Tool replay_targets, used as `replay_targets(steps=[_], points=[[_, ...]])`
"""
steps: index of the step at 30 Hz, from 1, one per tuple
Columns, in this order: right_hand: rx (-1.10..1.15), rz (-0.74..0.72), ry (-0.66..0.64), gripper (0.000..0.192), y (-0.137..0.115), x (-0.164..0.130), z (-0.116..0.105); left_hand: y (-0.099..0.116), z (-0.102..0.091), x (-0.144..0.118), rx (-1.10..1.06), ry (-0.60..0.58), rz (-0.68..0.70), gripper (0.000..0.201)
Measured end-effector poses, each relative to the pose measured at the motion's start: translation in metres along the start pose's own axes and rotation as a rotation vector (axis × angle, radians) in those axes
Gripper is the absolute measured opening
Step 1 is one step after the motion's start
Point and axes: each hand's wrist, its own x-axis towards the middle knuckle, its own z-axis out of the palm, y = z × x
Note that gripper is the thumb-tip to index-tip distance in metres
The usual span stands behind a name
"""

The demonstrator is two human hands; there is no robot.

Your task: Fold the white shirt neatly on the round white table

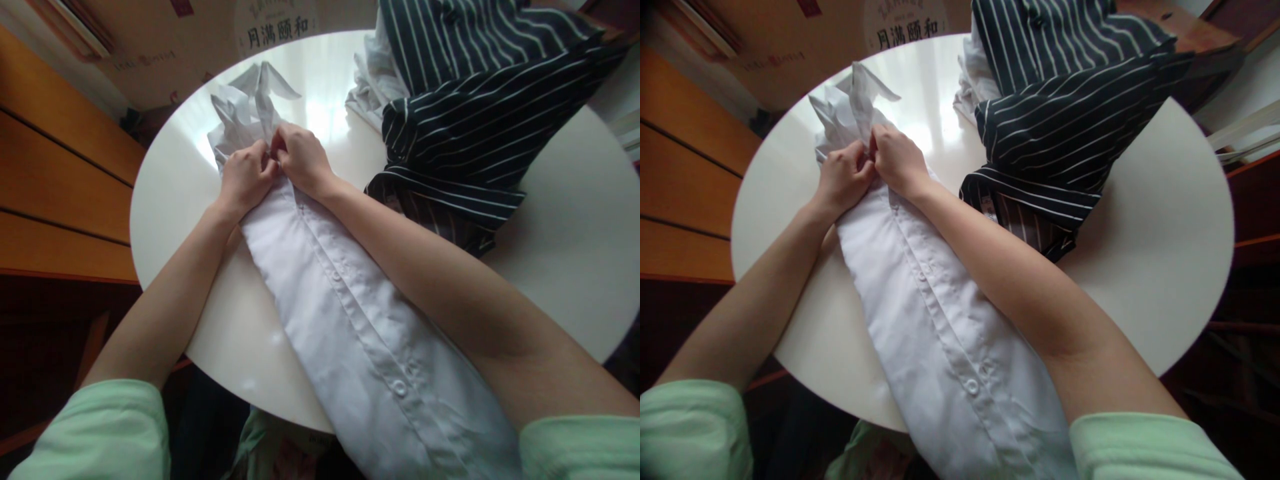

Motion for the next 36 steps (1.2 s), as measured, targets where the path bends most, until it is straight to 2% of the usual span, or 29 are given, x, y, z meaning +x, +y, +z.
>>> replay_targets(steps=[9,17,36], points=[[-0.005,-0.011,0.019,0.012,-0.0009,-0.0004,-0.0005,0.0003,-0.0006,0.0006,-0.018,-0.021,-0.006,0.016],[-0.002,0.022,0.009,0.012,-0.0020,0.0004,-0.0006,-0.0038,0.0050,0.0024,-0.042,0.028,0.022,0.014],[-0.017,-0.021,0.023,0.017,0.0010,-0.0009,-0.0017,0.0054,-0.0024,0.0008,0.067,-0.096,-0.115,0.021]])
